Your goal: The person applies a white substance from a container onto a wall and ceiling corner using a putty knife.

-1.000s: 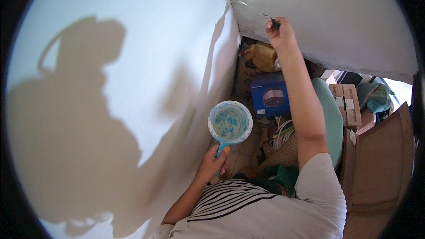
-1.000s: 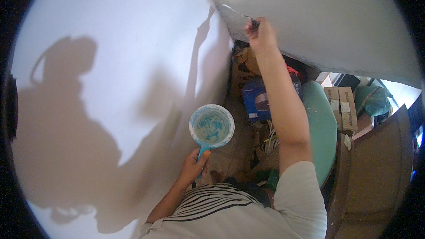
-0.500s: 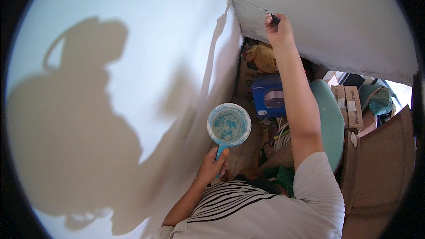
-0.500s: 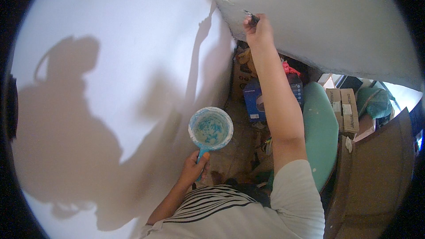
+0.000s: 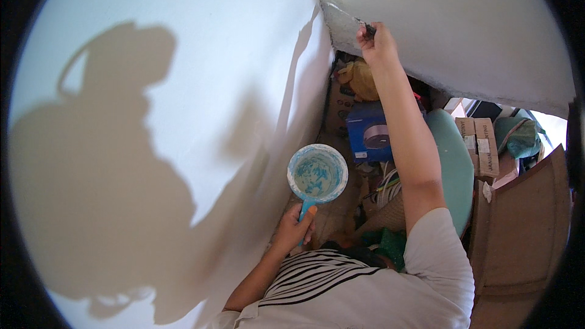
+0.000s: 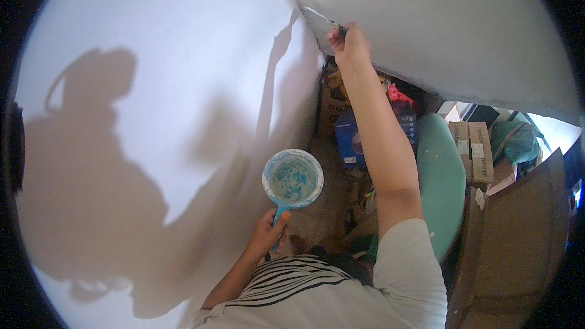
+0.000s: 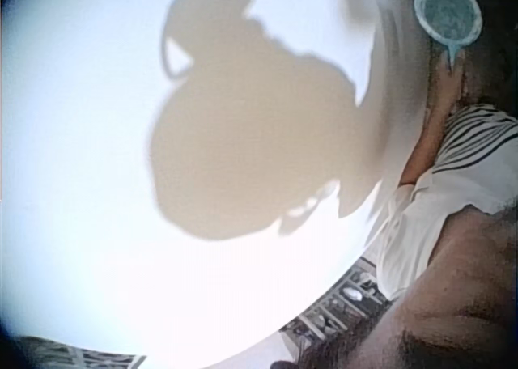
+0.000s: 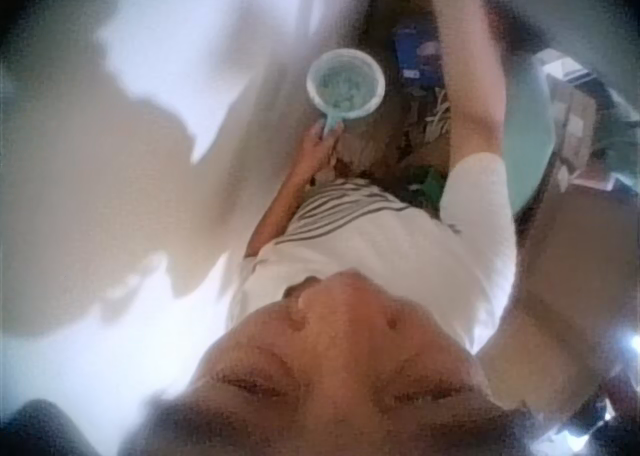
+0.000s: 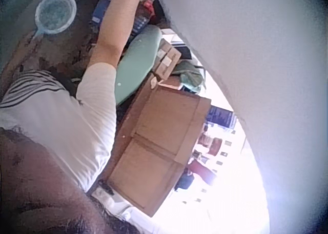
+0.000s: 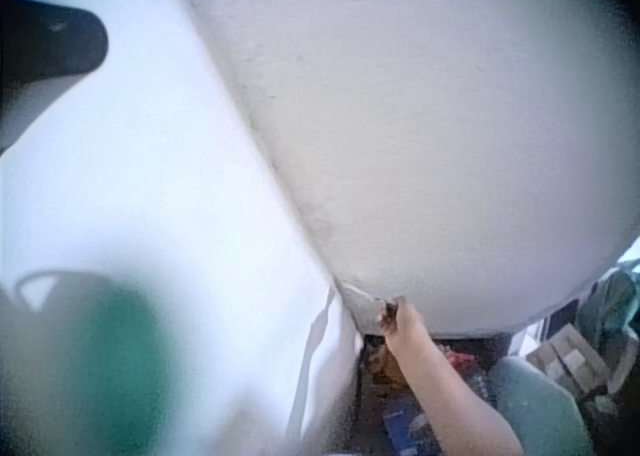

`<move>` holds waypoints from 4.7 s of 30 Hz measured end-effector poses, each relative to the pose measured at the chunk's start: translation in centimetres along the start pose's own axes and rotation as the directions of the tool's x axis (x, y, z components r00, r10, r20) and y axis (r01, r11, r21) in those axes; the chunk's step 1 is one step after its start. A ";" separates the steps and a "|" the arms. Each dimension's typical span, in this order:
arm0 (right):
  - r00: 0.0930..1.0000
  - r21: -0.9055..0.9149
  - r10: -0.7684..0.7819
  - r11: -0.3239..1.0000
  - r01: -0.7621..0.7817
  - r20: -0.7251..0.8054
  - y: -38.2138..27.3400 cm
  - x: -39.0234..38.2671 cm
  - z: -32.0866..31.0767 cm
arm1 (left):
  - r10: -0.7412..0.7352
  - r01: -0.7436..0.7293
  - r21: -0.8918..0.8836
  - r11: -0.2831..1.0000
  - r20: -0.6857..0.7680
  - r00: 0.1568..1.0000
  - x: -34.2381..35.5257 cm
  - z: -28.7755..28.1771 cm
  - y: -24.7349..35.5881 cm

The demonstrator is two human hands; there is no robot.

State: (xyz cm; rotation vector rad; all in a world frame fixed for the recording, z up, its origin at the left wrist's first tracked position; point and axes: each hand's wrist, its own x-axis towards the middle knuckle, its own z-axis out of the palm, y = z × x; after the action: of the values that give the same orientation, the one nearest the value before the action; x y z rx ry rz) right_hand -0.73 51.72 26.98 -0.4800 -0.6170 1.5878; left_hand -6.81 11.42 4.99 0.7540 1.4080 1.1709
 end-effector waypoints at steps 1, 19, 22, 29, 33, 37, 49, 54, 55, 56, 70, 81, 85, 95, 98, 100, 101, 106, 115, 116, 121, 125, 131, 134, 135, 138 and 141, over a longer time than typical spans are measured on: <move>1.000 0.021 -0.001 1.000 0.001 -0.007 0.0 0.3 0.3 | -0.011 0.011 0.005 1.000 -0.001 1.000 0.0 0.0 0.1; 0.985 0.132 0.027 0.990 -0.050 0.172 -4.8 -3.2 -0.7 | 0.009 -0.010 -0.009 1.000 -0.010 1.000 0.0 0.1 0.3; 0.986 0.053 -0.044 0.998 0.036 0.160 -4.9 -4.9 -1.5 | 0.005 -0.004 0.011 1.000 -0.056 0.998 -0.1 0.2 0.2; 0.989 -0.107 -0.064 0.991 0.079 0.134 -3.0 -8.8 -5.7 | 0.005 -0.005 -0.012 1.000 -0.028 1.000 0.8 -0.1 -1.3; 0.995 -0.196 -0.049 0.978 0.066 0.092 -1.2 -8.6 -8.9 | 0.028 -0.028 -0.005 1.000 -0.018 0.999 1.0 -0.1 -1.0; 0.998 -0.263 -0.045 0.963 0.053 0.037 0.6 -7.1 -10.6 | 0.010 -0.010 0.032 0.999 -0.003 1.000 0.5 -0.2 0.2; 0.996 -0.170 -0.011 0.985 -0.004 -0.083 3.5 4.6 -11.1 | -0.034 0.032 -0.022 0.999 -0.095 0.995 1.1 0.4 -2.0; 0.994 -0.155 0.001 0.988 -0.017 -0.105 3.3 6.9 -9.5 | -0.034 0.030 -0.039 0.999 -0.098 0.995 1.2 0.7 -2.1; 0.995 -0.140 0.009 0.990 -0.023 -0.101 3.2 7.2 -9.1 | -0.030 0.026 -0.040 0.999 -0.107 0.994 1.0 0.8 -1.9; 0.995 -0.131 0.005 0.991 -0.018 -0.099 3.1 7.4 -8.8 | -0.028 0.024 -0.038 0.999 -0.105 0.994 0.8 0.8 -1.7; 0.996 -0.007 0.043 0.999 -0.043 -0.078 1.4 8.4 -4.5 | 0.027 -0.024 0.049 0.999 -0.074 0.997 1.0 0.6 -2.0; 0.991 -0.027 0.126 0.991 -0.127 -0.033 -0.7 2.1 -8.1 | -0.004 0.001 -0.021 1.000 -0.127 0.992 0.8 1.3 -2.2; 0.987 -0.071 0.153 0.985 -0.156 -0.050 2.0 2.7 -7.9 | 0.018 -0.017 0.011 1.000 -0.115 0.993 0.9 1.2 -2.1; 0.986 0.103 0.166 0.980 -0.168 0.028 1.2 4.7 -6.6 | -0.027 0.021 -0.049 0.999 -0.112 0.993 0.8 1.2 -1.5; 0.990 0.066 0.097 0.992 -0.104 0.102 -0.4 3.3 -8.0 | -0.028 0.022 -0.052 0.998 -0.111 0.993 0.6 1.3 -1.7; 0.986 0.051 0.148 0.987 -0.152 0.079 -1.0 2.6 -9.2 | -0.037 0.028 -0.102 0.994 -0.088 0.995 0.6 1.2 -1.5; 0.983 0.043 0.174 0.983 -0.177 0.066 -1.0 2.3 -9.6 | -0.038 0.030 -0.098 0.995 -0.086 0.996 0.6 1.2 -1.4; 0.990 -0.001 0.138 0.990 -0.138 0.000 0.8 1.9 -11.5 | 0.011 -0.011 -0.008 1.000 -0.070 0.997 0.1 0.8 0.1; 0.995 -0.079 0.088 0.993 -0.093 -0.056 4.2 1.2 -14.7 | -0.041 0.042 -0.091 0.995 0.018 0.999 -0.3 0.4 1.0; 0.993 -0.078 0.083 0.993 -0.090 -0.083 4.3 1.9 -14.9 | -0.040 0.042 -0.078 0.996 0.023 0.999 -0.3 0.3 1.0; 0.987 -0.066 0.076 0.994 -0.086 -0.140 4.4 4.0 -13.8 | 0.005 -0.004 -0.042 0.999 0.010 1.000 -0.2 0.5 0.2; 0.989 -0.086 0.111 0.989 -0.119 -0.094 4.1 4.8 -13.1 | 0.118 -0.119 -0.008 0.993 -0.067 0.991 0.3 1.2 -1.2; 0.986 -0.057 0.164 0.985 -0.162 0.041 5.5 1.9 -9.1 | 0.110 -0.113 -0.020 0.993 -0.102 0.989 0.6 1.4 -2.0; 0.986 -0.029 0.141 0.990 -0.138 0.094 5.4 2.2 -8.9 | 0.105 -0.108 -0.060 0.992 -0.054 0.993 0.6 1.3 -1.6; 0.984 0.003 0.150 0.988 -0.151 0.095 5.4 2.1 -8.9 | 0.094 -0.097 -0.061 0.993 -0.052 0.994 0.3 1.3 -1.0; 0.981 0.077 0.169 0.981 -0.176 0.091 5.0 1.5 -9.1 | 0.084 -0.088 -0.073 0.993 -0.056 0.995 0.6 1.4 -1.0; 0.979 0.086 0.187 0.977 -0.194 0.077 3.7 -1.7 -9.0 | 0.086 -0.092 -0.095 0.991 -0.065 0.994 0.4 1.3 -1.5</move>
State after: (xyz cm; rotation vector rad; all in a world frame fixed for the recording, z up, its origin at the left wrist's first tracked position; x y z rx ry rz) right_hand 2.25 50.84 17.64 -0.4264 -0.5589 1.8132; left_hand -5.39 11.64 3.55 0.7236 1.3674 1.3328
